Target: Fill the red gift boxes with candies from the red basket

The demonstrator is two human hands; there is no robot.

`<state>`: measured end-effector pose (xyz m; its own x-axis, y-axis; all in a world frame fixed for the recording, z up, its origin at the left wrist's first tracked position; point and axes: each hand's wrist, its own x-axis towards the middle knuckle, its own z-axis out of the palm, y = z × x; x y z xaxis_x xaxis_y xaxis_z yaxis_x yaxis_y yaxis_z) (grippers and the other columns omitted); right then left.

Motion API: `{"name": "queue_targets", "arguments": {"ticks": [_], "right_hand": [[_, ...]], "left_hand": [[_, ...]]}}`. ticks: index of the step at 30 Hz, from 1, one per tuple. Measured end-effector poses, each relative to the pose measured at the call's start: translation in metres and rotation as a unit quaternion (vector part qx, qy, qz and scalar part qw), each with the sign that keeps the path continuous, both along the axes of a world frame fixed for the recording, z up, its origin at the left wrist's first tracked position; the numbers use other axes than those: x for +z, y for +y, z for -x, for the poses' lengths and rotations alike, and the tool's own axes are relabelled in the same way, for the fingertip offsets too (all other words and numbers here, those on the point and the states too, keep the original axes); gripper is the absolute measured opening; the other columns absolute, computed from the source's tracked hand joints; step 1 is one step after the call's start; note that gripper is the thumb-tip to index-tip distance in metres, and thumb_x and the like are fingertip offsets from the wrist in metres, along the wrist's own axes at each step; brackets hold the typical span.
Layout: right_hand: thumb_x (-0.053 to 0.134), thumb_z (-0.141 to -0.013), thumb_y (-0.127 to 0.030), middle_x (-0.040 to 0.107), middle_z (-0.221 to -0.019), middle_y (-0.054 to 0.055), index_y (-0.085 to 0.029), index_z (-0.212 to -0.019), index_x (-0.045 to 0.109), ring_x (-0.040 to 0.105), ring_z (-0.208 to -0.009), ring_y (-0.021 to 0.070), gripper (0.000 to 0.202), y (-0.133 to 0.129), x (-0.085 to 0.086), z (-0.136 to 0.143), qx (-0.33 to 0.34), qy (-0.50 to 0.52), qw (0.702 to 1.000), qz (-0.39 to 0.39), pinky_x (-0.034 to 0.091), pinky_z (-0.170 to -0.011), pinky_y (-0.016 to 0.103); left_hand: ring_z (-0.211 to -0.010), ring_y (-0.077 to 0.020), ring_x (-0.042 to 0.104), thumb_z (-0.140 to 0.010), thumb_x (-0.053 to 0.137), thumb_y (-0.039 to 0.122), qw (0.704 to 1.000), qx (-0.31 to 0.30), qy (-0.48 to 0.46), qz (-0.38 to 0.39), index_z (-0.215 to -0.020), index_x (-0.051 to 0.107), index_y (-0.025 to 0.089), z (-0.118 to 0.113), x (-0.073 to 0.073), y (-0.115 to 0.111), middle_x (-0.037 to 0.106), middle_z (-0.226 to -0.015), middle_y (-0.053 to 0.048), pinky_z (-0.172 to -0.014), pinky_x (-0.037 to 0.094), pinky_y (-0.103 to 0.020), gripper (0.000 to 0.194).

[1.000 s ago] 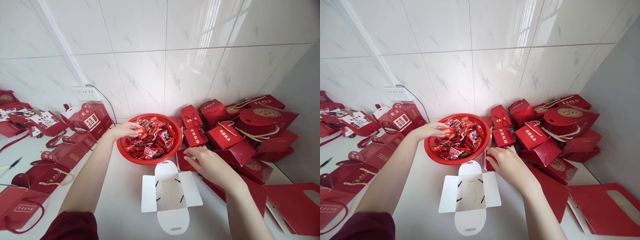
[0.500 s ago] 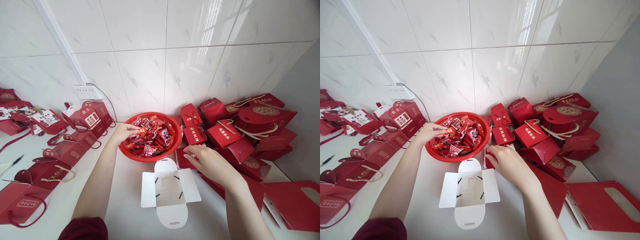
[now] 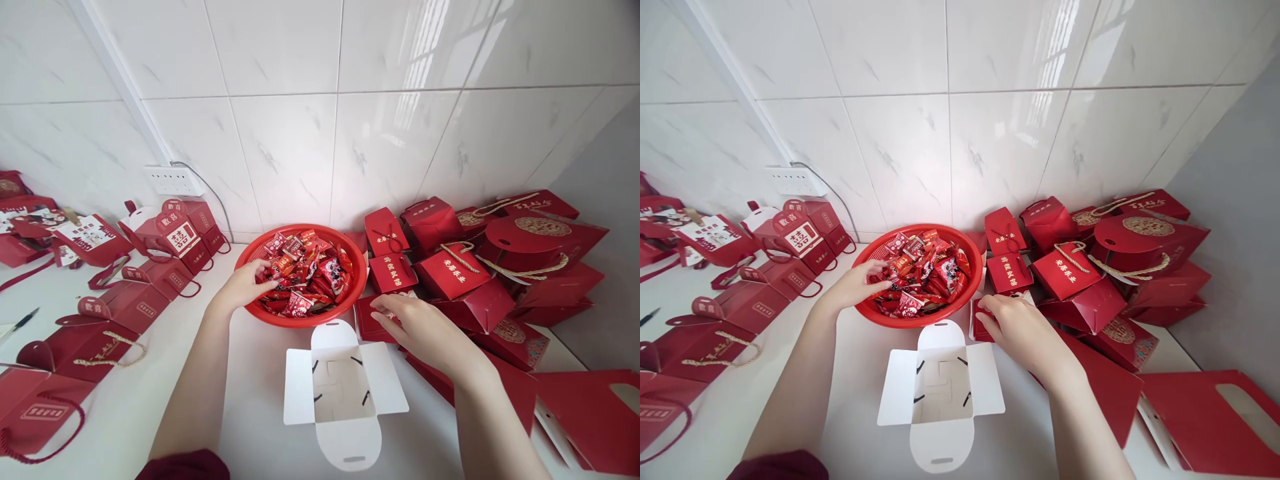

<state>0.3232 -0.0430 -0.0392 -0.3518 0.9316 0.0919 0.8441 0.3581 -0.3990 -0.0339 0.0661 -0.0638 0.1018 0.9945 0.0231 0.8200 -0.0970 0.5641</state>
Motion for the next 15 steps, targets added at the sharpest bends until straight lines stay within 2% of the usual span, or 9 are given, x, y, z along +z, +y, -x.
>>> {"name": "queue_targets", "arguments": {"ticks": [2, 4, 6, 8, 11, 15], "right_hand": [[0.042, -0.100, -0.028, 0.071, -0.100, 0.005, -0.023, -0.105, 0.065, 0.066, -0.088, 0.0228, 0.024, 0.001, -0.001, 0.001, 0.001, -0.005, 1.000, 0.006, 0.047, -0.075, 0.034], [0.042, -0.100, -0.027, 0.071, -0.098, 0.005, -0.023, -0.105, 0.065, 0.066, -0.088, 0.0231, 0.024, 0.002, -0.003, 0.003, 0.003, -0.012, 1.000, 0.008, 0.046, -0.079, 0.035], [0.042, -0.100, -0.026, 0.071, -0.096, 0.005, -0.023, -0.104, 0.065, 0.065, -0.085, 0.0227, 0.023, 0.003, -0.004, 0.004, 0.006, -0.017, 1.000, 0.009, 0.045, -0.083, 0.037], [0.042, -0.100, -0.026, 0.071, -0.095, 0.005, -0.023, -0.103, 0.065, 0.065, -0.083, 0.0222, 0.023, 0.004, -0.004, 0.004, 0.008, -0.020, 1.000, 0.009, 0.044, -0.084, 0.037], [0.042, -0.100, -0.027, 0.070, -0.094, 0.004, -0.023, -0.101, 0.064, 0.065, -0.084, 0.0221, 0.023, 0.005, -0.004, 0.005, 0.005, -0.019, 1.000, 0.012, 0.045, -0.080, 0.035], [0.042, -0.099, -0.027, 0.070, -0.092, 0.003, -0.024, -0.100, 0.064, 0.064, -0.084, 0.0219, 0.022, 0.006, -0.004, 0.006, 0.000, -0.020, 1.000, 0.016, 0.044, -0.073, 0.032]], "left_hand": [[-0.117, -0.0314, 0.061, -0.062, 0.074, 0.057, 0.988, -0.030, 0.147, 0.046, -0.129, 0.058, 0.023, -0.007, -0.003, -0.002, 0.070, -0.118, -0.011, -0.105, 0.042, -0.043, 0.077], [-0.109, -0.0361, 0.064, -0.053, 0.079, 0.053, 0.973, -0.044, 0.215, 0.076, -0.130, 0.057, 0.022, -0.016, -0.006, -0.001, 0.073, -0.109, -0.012, -0.098, 0.045, -0.046, 0.085], [-0.099, -0.0388, 0.067, -0.050, 0.081, 0.046, 0.970, -0.039, 0.227, 0.077, -0.128, 0.058, 0.021, -0.024, -0.009, 0.002, 0.073, -0.105, -0.014, -0.086, 0.049, -0.045, 0.086], [-0.095, -0.0381, 0.067, -0.053, 0.079, 0.042, 0.969, -0.040, 0.233, 0.067, -0.124, 0.061, 0.022, -0.028, -0.011, 0.006, 0.072, -0.106, -0.015, -0.077, 0.050, -0.041, 0.075], [-0.096, -0.0344, 0.067, -0.059, 0.075, 0.041, 0.971, -0.043, 0.230, 0.044, -0.110, 0.068, 0.026, -0.028, -0.011, 0.009, 0.073, -0.104, -0.011, -0.073, 0.049, -0.036, 0.054], [-0.090, -0.0273, 0.068, -0.065, 0.074, 0.040, 0.977, -0.044, 0.209, 0.022, -0.094, 0.073, 0.030, -0.018, -0.003, 0.006, 0.075, -0.092, -0.004, -0.072, 0.048, -0.030, 0.031]]}}
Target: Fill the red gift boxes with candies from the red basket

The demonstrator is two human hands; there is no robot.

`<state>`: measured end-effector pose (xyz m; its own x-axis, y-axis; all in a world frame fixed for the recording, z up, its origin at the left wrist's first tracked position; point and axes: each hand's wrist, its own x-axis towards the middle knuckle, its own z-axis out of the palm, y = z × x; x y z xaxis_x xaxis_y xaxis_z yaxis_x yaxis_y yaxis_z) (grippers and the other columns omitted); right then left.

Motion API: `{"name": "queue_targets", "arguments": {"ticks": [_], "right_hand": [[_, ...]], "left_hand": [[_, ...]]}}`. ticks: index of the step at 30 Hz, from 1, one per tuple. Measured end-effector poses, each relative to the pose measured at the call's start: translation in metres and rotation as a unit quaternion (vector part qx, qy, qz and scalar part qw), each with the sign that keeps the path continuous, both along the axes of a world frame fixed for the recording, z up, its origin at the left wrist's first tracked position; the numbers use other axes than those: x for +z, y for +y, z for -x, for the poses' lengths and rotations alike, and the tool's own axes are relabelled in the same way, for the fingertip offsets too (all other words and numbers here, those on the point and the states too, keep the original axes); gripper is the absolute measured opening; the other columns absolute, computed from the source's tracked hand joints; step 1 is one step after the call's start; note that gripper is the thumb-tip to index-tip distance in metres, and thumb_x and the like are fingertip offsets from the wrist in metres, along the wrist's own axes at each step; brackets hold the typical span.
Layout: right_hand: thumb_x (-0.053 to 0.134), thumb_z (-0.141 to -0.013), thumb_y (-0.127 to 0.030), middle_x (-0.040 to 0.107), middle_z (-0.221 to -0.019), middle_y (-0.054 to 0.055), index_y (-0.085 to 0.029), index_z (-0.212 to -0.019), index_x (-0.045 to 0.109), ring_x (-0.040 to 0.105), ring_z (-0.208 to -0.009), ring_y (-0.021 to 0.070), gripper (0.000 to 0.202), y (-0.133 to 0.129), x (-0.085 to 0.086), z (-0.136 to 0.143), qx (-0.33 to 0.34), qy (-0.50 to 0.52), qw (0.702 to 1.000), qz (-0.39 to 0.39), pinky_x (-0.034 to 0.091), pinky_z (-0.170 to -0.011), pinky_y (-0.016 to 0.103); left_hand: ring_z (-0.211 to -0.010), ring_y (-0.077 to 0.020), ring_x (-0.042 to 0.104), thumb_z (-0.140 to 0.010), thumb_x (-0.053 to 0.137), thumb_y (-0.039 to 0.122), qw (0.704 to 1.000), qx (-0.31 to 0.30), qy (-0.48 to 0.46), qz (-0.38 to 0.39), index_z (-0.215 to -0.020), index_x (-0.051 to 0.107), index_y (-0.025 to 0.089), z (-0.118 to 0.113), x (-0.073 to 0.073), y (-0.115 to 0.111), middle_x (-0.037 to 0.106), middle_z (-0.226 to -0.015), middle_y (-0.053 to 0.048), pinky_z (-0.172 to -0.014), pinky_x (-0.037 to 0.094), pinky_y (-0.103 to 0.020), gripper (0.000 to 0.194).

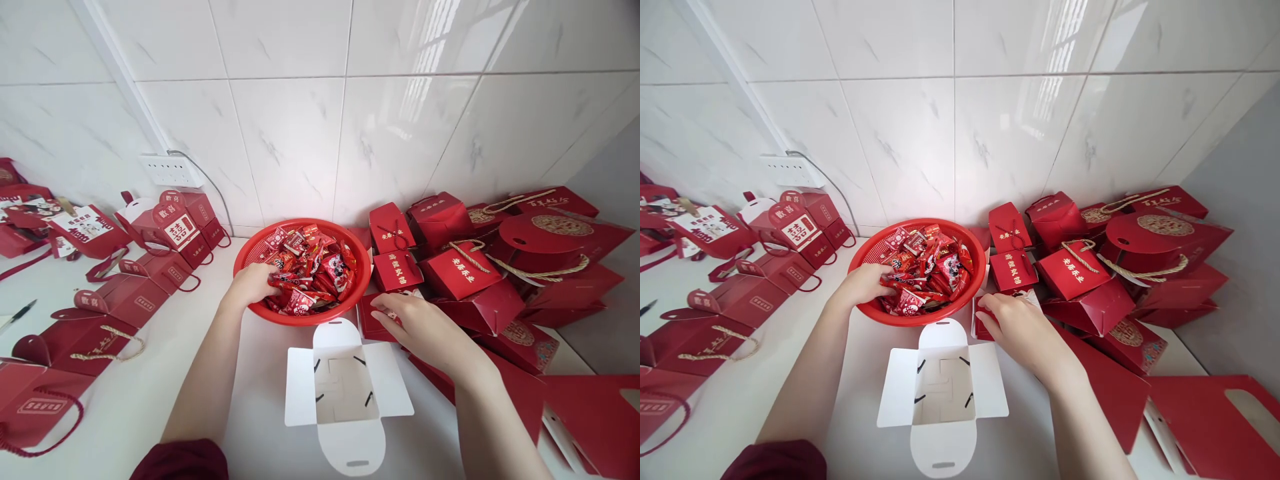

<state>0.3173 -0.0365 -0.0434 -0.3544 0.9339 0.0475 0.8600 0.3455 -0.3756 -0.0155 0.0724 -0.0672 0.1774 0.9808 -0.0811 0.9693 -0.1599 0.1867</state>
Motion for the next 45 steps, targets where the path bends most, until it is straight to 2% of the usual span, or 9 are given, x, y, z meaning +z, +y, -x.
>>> {"name": "queue_targets", "arguments": {"ticks": [5, 11, 16, 22, 26, 30, 36, 39, 45], "right_hand": [[0.042, -0.099, -0.027, 0.070, -0.091, 0.003, -0.024, -0.100, 0.065, 0.064, -0.083, 0.0217, 0.023, 0.001, -0.002, 0.000, 0.003, -0.007, 1.000, 0.001, 0.044, -0.071, 0.031], [0.043, -0.099, -0.028, 0.071, -0.093, 0.003, -0.023, -0.103, 0.065, 0.065, -0.084, 0.0220, 0.023, 0.001, -0.004, 0.003, 0.002, -0.016, 1.000, -0.002, 0.044, -0.072, 0.031], [0.044, -0.099, -0.028, 0.071, -0.095, 0.004, -0.022, -0.104, 0.066, 0.066, -0.086, 0.0227, 0.023, 0.001, -0.003, 0.004, -0.003, -0.019, 1.000, 0.003, 0.045, -0.071, 0.031], [0.044, -0.098, -0.026, 0.072, -0.096, 0.006, -0.021, -0.104, 0.067, 0.067, -0.087, 0.0228, 0.024, 0.003, -0.004, 0.005, 0.002, -0.017, 1.000, 0.007, 0.046, -0.072, 0.031], [0.044, -0.098, -0.026, 0.072, -0.095, 0.006, -0.022, -0.103, 0.067, 0.067, -0.087, 0.0227, 0.024, 0.004, -0.005, 0.005, 0.001, -0.019, 1.000, 0.006, 0.046, -0.071, 0.031], [0.043, -0.098, -0.025, 0.072, -0.096, 0.006, -0.022, -0.104, 0.067, 0.067, -0.088, 0.0230, 0.024, 0.004, -0.004, 0.005, 0.001, -0.018, 1.000, 0.009, 0.046, -0.072, 0.031], [0.043, -0.099, -0.026, 0.071, -0.094, 0.005, -0.022, -0.102, 0.066, 0.067, -0.085, 0.0226, 0.023, 0.005, -0.007, 0.004, 0.006, -0.015, 1.000, 0.012, 0.046, -0.072, 0.031], [0.043, -0.099, -0.026, 0.071, -0.095, 0.005, -0.022, -0.102, 0.065, 0.067, -0.086, 0.0225, 0.023, 0.005, -0.009, 0.004, 0.008, -0.011, 1.000, 0.012, 0.046, -0.072, 0.031], [0.042, -0.099, -0.027, 0.071, -0.095, 0.005, -0.022, -0.102, 0.065, 0.067, -0.086, 0.0226, 0.023, 0.005, -0.008, 0.004, 0.006, -0.013, 1.000, 0.017, 0.046, -0.073, 0.032]], "left_hand": [[-0.093, -0.0234, 0.069, -0.074, 0.068, 0.037, 0.999, 0.003, -0.035, -0.040, -0.099, 0.076, 0.032, 0.011, 0.013, -0.007, 0.076, -0.100, 0.000, -0.075, 0.048, -0.029, 0.027], [-0.094, -0.0236, 0.068, -0.084, 0.061, 0.040, 0.982, 0.012, -0.096, -0.162, -0.107, 0.076, 0.030, 0.014, 0.017, -0.011, 0.075, -0.108, -0.001, -0.082, 0.049, -0.031, 0.029], [-0.083, -0.0220, 0.068, -0.087, 0.057, 0.038, 0.958, 0.096, -0.159, -0.220, -0.112, 0.075, 0.022, 0.013, 0.019, -0.007, 0.076, -0.103, -0.004, -0.085, 0.051, -0.032, 0.035], [-0.092, -0.0208, 0.066, -0.087, 0.053, 0.032, 0.949, 0.085, -0.254, -0.168, -0.129, 0.063, 0.023, 0.016, 0.013, -0.001, 0.072, -0.111, -0.003, -0.089, 0.051, -0.031, 0.044], [-0.112, -0.0219, 0.063, -0.089, 0.052, 0.041, 0.930, 0.060, -0.346, -0.107, -0.139, 0.051, 0.025, 0.015, 0.006, 0.000, 0.065, -0.127, -0.007, -0.097, 0.049, -0.033, 0.052], [-0.118, -0.0247, 0.060, -0.087, 0.054, 0.053, 0.934, 0.079, -0.346, -0.047, -0.136, 0.054, 0.025, 0.023, 0.004, -0.001, 0.063, -0.130, -0.009, -0.102, 0.046, -0.038, 0.056], [-0.117, -0.0267, 0.062, -0.078, 0.064, 0.047, 0.933, 0.050, -0.355, 0.015, -0.129, 0.060, 0.019, 0.040, 0.005, 0.000, 0.064, -0.130, -0.012, -0.100, 0.049, -0.039, 0.059], [-0.110, -0.0258, 0.065, -0.070, 0.071, 0.043, 0.942, 0.013, -0.333, 0.042, -0.119, 0.065, 0.019, 0.036, 0.007, -0.004, 0.069, -0.119, -0.010, -0.099, 0.050, -0.038, 0.055], [-0.076, -0.0213, 0.067, -0.073, 0.065, 0.043, 0.958, -0.002, -0.276, 0.070, -0.076, 0.064, 0.019, 0.025, 0.015, -0.011, 0.068, -0.074, -0.001, -0.071, 0.053, -0.032, 0.024]]}}
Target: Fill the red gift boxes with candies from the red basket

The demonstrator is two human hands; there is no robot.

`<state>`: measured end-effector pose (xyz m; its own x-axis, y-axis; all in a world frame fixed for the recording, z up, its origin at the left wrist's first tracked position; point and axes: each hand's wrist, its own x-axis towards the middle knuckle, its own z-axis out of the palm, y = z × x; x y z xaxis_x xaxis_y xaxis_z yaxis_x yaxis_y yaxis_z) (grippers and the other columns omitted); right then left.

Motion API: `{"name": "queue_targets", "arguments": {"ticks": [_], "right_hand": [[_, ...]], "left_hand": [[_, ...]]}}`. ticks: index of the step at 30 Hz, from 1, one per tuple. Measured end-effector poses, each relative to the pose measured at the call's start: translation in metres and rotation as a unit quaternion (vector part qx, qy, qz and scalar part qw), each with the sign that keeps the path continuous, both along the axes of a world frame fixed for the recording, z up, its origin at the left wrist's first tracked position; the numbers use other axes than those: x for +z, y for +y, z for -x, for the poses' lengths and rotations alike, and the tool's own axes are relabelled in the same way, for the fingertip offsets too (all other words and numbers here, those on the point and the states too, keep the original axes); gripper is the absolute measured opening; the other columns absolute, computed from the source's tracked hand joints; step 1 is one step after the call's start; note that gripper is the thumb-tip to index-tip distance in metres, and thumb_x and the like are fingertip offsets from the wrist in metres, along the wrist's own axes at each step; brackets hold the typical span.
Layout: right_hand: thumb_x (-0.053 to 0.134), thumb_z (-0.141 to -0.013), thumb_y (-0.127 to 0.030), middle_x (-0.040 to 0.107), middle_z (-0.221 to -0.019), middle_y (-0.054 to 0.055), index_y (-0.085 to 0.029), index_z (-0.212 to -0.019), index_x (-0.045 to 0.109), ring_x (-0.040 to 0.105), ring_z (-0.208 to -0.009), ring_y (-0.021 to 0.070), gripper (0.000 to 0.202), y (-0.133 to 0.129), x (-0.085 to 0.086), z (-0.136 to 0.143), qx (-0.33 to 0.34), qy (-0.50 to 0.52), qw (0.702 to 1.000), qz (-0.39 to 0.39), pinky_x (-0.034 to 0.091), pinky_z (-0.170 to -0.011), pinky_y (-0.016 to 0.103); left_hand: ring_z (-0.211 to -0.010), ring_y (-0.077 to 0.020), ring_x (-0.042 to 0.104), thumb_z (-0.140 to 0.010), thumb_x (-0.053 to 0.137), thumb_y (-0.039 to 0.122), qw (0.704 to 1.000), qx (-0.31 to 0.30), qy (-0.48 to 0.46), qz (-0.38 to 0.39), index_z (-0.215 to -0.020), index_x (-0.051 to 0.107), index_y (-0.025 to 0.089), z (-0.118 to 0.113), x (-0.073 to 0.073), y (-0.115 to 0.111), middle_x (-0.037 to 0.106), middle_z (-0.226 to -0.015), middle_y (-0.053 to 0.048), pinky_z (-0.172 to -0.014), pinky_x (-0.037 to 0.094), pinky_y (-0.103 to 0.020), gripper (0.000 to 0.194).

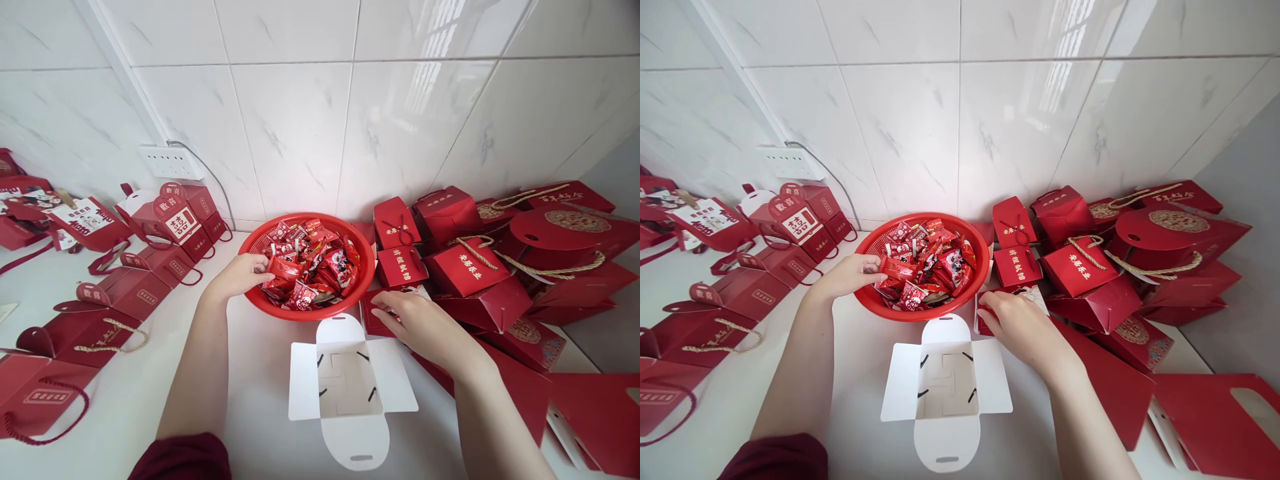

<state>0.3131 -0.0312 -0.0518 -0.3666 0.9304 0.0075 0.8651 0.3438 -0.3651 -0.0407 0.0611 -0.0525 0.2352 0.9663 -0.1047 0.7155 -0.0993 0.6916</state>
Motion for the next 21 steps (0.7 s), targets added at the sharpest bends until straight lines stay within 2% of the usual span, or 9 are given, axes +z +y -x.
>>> {"name": "queue_targets", "arguments": {"ticks": [3, 6, 9, 11, 13, 16, 18, 21], "right_hand": [[0.043, -0.099, -0.027, 0.071, -0.096, 0.005, -0.022, -0.103, 0.065, 0.067, -0.086, 0.0227, 0.023, 0.000, 0.001, 0.000, -0.001, -0.001, 1.000, -0.001, 0.046, -0.073, 0.033], [0.043, -0.099, -0.027, 0.071, -0.095, 0.005, -0.022, -0.104, 0.066, 0.066, -0.086, 0.0232, 0.024, -0.001, 0.002, 0.000, -0.005, -0.005, 1.000, -0.004, 0.046, -0.072, 0.032], [0.043, -0.099, -0.027, 0.071, -0.095, 0.005, -0.023, -0.105, 0.066, 0.066, -0.086, 0.0236, 0.024, -0.002, 0.002, 0.000, -0.010, -0.011, 1.000, -0.007, 0.045, -0.070, 0.032], [0.043, -0.099, -0.027, 0.071, -0.095, 0.005, -0.023, -0.105, 0.066, 0.066, -0.085, 0.0236, 0.024, -0.002, 0.003, 0.000, -0.011, -0.013, 1.000, -0.006, 0.045, -0.070, 0.032], [0.043, -0.099, -0.027, 0.071, -0.096, 0.005, -0.023, -0.105, 0.066, 0.066, -0.085, 0.0237, 0.024, -0.001, 0.003, 0.000, -0.009, -0.012, 1.000, -0.003, 0.046, -0.071, 0.032], [0.043, -0.099, -0.027, 0.071, -0.097, 0.005, -0.023, -0.105, 0.066, 0.066, -0.087, 0.0241, 0.024, -0.001, 0.003, 0.000, -0.008, -0.013, 1.000, 0.001, 0.046, -0.072, 0.033], [0.043, -0.099, -0.027, 0.071, -0.097, 0.005, -0.022, -0.105, 0.066, 0.066, -0.088, 0.0243, 0.024, -0.001, 0.002, 0.000, -0.008, -0.015, 1.000, 0.001, 0.046, -0.073, 0.033], [0.042, -0.099, -0.027, 0.071, -0.098, 0.005, -0.022, -0.106, 0.066, 0.066, -0.088, 0.0241, 0.025, -0.001, 0.002, -0.001, -0.008, -0.013, 1.000, 0.002, 0.046, -0.073, 0.033]], "left_hand": [[-0.070, -0.0200, 0.065, -0.073, 0.067, 0.044, 1.000, 0.018, -0.009, -0.020, -0.073, 0.064, 0.020, 0.003, 0.001, 0.001, 0.065, -0.068, 0.000, -0.068, 0.052, -0.030, 0.024], [-0.074, -0.0207, 0.067, -0.070, 0.072, 0.044, 0.992, 0.080, -0.056, -0.076, -0.082, 0.068, 0.017, 0.006, 0.000, 0.004, 0.070, -0.075, -0.002, -0.072, 0.053, -0.030, 0.029], [-0.084, -0.0217, 0.070, -0.074, 0.069, 0.042, 0.952, 0.179, -0.148, -0.197, -0.100, 0.070, 0.016, 0.006, -0.002, 0.010, 0.074, -0.092, -0.006, -0.080, 0.056, -0.032, 0.037], [-0.093, -0.0219, 0.070, -0.077, 0.065, 0.039, 0.922, 0.221, -0.169, -0.269, -0.111, 0.068, 0.016, 0.005, -0.002, 0.012, 0.074, -0.103, -0.008, -0.086, 0.055, -0.032, 0.040], [-0.103, -0.0224, 0.068, -0.080, 0.062, 0.036, 0.933, 0.196, -0.119, -0.277, -0.116, 0.068, 0.019, 0.002, -0.002, 0.012, 0.072, -0.114, -0.007, -0.095, 0.052, -0.033, 0.041], [-0.105, -0.0242, 0.066, -0.083, 0.057, 0.036, 0.976, 0.103, 0.022, -0.191, -0.108, 0.073, 0.023, -0.003, -0.002, 0.010, 0.073, -0.114, -0.003, -0.101, 0.048, -0.035, 0.032], [-0.101, -0.0250, 0.067, -0.085, 0.053, 0.035, 0.979, 0.081, 0.110, -0.148, -0.101, 0.073, 0.024, -0.006, -0.004, 0.009, 0.075, -0.107, -0.003, -0.106, 0.043, -0.040, 0.027], [-0.102, -0.0281, 0.067, -0.080, 0.055, 0.022, 0.970, 0.097, 0.182, -0.127, -0.096, 0.072, 0.026, -0.009, -0.013, 0.011, 0.076, -0.100, -0.004, -0.118, 0.021, -0.054, 0.023]]}}
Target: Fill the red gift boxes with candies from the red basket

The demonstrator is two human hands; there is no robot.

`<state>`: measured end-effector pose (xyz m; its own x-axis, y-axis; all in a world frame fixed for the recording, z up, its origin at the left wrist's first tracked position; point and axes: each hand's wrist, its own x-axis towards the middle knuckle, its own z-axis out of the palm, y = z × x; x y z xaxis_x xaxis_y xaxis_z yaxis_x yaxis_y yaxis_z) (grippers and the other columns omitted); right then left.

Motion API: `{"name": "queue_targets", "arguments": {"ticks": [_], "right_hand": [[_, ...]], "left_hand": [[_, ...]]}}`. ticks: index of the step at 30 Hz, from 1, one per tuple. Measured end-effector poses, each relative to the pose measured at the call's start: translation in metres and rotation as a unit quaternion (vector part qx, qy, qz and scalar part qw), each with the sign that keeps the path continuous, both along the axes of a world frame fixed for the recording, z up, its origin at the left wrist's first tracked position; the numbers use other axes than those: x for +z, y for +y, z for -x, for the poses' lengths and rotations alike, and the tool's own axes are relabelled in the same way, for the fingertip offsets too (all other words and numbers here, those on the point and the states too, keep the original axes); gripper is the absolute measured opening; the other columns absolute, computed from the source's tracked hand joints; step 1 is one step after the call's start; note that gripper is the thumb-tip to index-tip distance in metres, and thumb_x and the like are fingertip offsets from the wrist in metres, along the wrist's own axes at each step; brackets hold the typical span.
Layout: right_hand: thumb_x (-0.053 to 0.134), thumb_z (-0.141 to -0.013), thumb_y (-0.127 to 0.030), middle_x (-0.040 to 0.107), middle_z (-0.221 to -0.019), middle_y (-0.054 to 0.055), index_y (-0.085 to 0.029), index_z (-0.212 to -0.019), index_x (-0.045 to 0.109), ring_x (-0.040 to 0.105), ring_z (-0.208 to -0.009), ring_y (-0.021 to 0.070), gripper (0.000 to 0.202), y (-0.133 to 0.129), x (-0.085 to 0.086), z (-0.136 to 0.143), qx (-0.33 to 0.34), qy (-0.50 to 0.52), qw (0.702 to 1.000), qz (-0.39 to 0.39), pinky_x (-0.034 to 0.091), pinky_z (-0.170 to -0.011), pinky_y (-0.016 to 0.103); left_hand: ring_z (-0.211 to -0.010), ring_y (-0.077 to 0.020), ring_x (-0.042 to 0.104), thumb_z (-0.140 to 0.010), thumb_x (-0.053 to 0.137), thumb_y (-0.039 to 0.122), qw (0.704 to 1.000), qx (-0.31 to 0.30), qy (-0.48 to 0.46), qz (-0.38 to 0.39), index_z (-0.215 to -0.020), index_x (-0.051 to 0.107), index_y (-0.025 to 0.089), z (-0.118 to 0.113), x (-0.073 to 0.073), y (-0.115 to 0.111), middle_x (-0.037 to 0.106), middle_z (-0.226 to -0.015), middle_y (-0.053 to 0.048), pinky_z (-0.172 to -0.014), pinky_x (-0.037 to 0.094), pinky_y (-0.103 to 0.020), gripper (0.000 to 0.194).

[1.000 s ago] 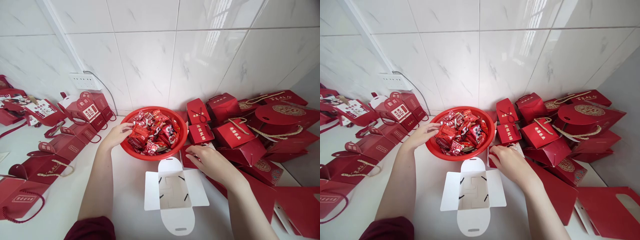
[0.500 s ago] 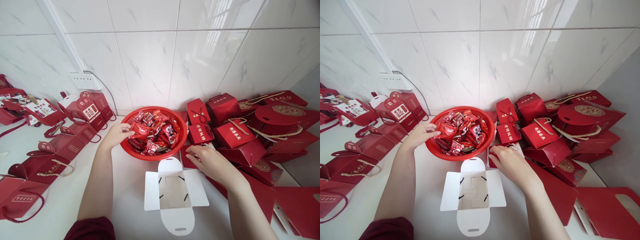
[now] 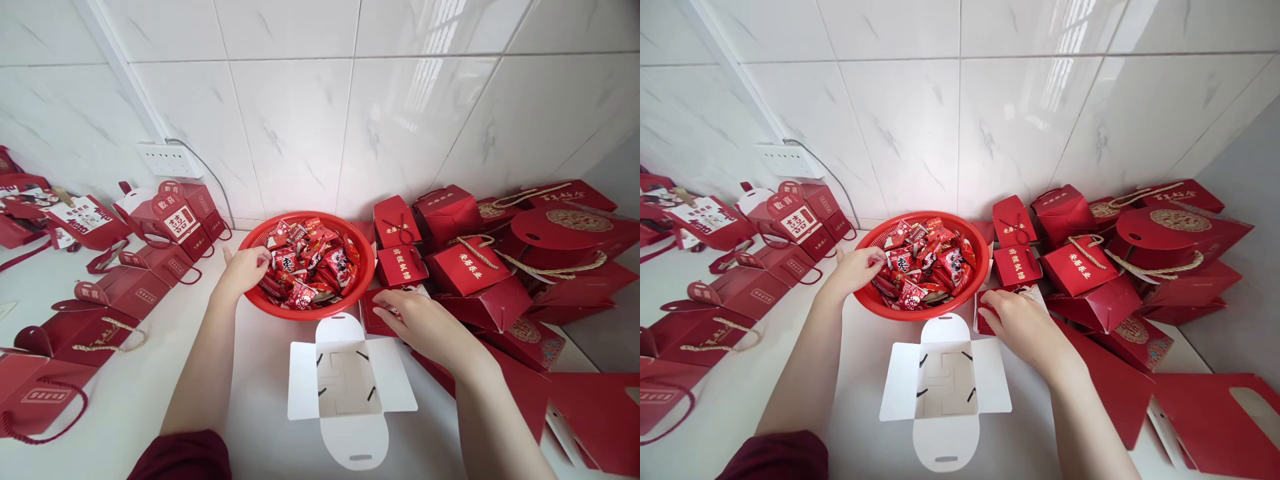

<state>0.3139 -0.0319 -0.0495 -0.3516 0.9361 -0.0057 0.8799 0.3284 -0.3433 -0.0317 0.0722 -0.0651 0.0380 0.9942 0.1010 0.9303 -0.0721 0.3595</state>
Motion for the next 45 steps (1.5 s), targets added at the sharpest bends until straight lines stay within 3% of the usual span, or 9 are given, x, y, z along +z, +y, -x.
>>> {"name": "queue_targets", "arguments": {"ticks": [4, 8, 15, 20, 23, 26, 30, 35, 45], "right_hand": [[0.043, -0.099, -0.027, 0.071, -0.097, 0.005, -0.022, -0.104, 0.066, 0.066, -0.086, 0.0234, 0.024, 0.000, 0.000, 0.000, -0.002, -0.004, 1.000, -0.005, 0.046, -0.072, 0.033], [0.044, -0.099, -0.026, 0.071, -0.097, 0.006, -0.021, -0.104, 0.066, 0.067, -0.087, 0.0233, 0.023, 0.001, 0.000, 0.000, 0.002, -0.003, 1.000, -0.007, 0.046, -0.072, 0.032], [0.044, -0.099, -0.027, 0.071, -0.096, 0.006, -0.021, -0.104, 0.066, 0.067, -0.088, 0.0235, 0.023, 0.001, 0.000, 0.001, 0.001, -0.004, 1.000, -0.005, 0.046, -0.072, 0.032], [0.044, -0.099, -0.027, 0.072, -0.097, 0.006, -0.021, -0.104, 0.066, 0.067, -0.089, 0.0234, 0.023, 0.001, 0.000, 0.001, 0.004, 0.000, 1.000, -0.006, 0.046, -0.073, 0.032], [0.043, -0.099, -0.027, 0.071, -0.097, 0.006, -0.021, -0.104, 0.065, 0.067, -0.088, 0.0235, 0.023, 0.001, -0.002, 0.001, 0.006, 0.001, 1.000, -0.006, 0.046, -0.073, 0.032], [0.043, -0.099, -0.027, 0.071, -0.098, 0.006, -0.021, -0.104, 0.065, 0.067, -0.089, 0.0235, 0.023, 0.002, -0.004, 0.001, 0.006, 0.005, 1.000, -0.004, 0.047, -0.074, 0.032], [0.043, -0.099, -0.026, 0.071, -0.100, 0.006, -0.021, -0.104, 0.065, 0.067, -0.090, 0.0236, 0.023, 0.003, -0.006, 0.001, 0.009, 0.007, 1.000, 0.001, 0.047, -0.075, 0.033], [0.043, -0.099, -0.027, 0.071, -0.100, 0.006, -0.021, -0.104, 0.064, 0.068, -0.090, 0.0240, 0.023, 0.004, -0.007, 0.001, 0.008, 0.003, 1.000, 0.001, 0.046, -0.074, 0.033], [0.044, -0.099, -0.027, 0.071, -0.098, 0.006, -0.022, -0.104, 0.065, 0.067, -0.088, 0.0235, 0.022, 0.002, -0.004, 0.000, 0.002, -0.004, 1.000, -0.002, 0.046, -0.071, 0.032]], "left_hand": [[-0.111, -0.0348, 0.063, -0.063, 0.060, 0.006, 0.999, 0.026, 0.030, 0.036, -0.082, 0.072, 0.028, 0.003, -0.013, 0.004, 0.076, -0.096, -0.004, -0.116, -0.004, -0.065, 0.031], [-0.104, -0.0353, 0.065, -0.063, 0.060, 0.006, 0.997, 0.040, 0.052, 0.044, -0.072, 0.072, 0.027, 0.004, -0.017, 0.007, 0.077, -0.085, -0.003, -0.112, -0.012, -0.068, 0.026], [-0.091, -0.0285, 0.069, -0.079, 0.060, 0.028, 0.998, 0.019, 0.052, 0.008, -0.077, 0.073, 0.028, 0.008, -0.002, 0.006, 0.076, -0.087, -0.001, -0.115, 0.018, -0.058, 0.013], [-0.082, -0.0239, 0.069, -0.085, 0.051, 0.032, 0.999, 0.033, 0.020, -0.030, -0.092, 0.068, 0.025, 0.006, 0.011, -0.001, 0.076, -0.083, -0.001, -0.092, 0.046, -0.037, 0.020], [-0.078, -0.0221, 0.070, -0.089, 0.045, 0.033, 0.996, 0.038, -0.054, -0.054, -0.097, 0.061, 0.024, 0.003, 0.012, -0.003, 0.075, -0.076, 0.001, -0.086, 0.048, -0.034, 0.020], [-0.094, -0.0207, 0.070, -0.091, 0.043, 0.030, 0.990, 0.001, -0.127, -0.055, -0.099, 0.057, 0.024, 0.001, 0.007, -0.003, 0.076, -0.094, -0.002, -0.086, 0.049, -0.031, 0.018], [-0.107, -0.0235, 0.065, -0.083, 0.056, 0.033, 0.995, -0.066, -0.075, -0.012, -0.103, 0.058, 0.023, -0.001, -0.002, 0.001, 0.070, -0.116, -0.006, -0.092, 0.047, -0.033, 0.022], [-0.079, -0.0266, 0.066, -0.073, 0.068, 0.041, 0.998, -0.068, -0.003, 0.015, -0.073, 0.060, 0.020, -0.005, -0.008, 0.006, 0.071, -0.081, -0.005, -0.079, 0.047, -0.038, 0.022], [-0.081, -0.0209, 0.068, -0.074, 0.070, 0.040, 0.991, -0.017, -0.128, -0.018, -0.078, 0.076, 0.022, -0.002, 0.007, -0.001, 0.076, -0.086, -0.002, -0.076, 0.049, -0.030, 0.019]]}}
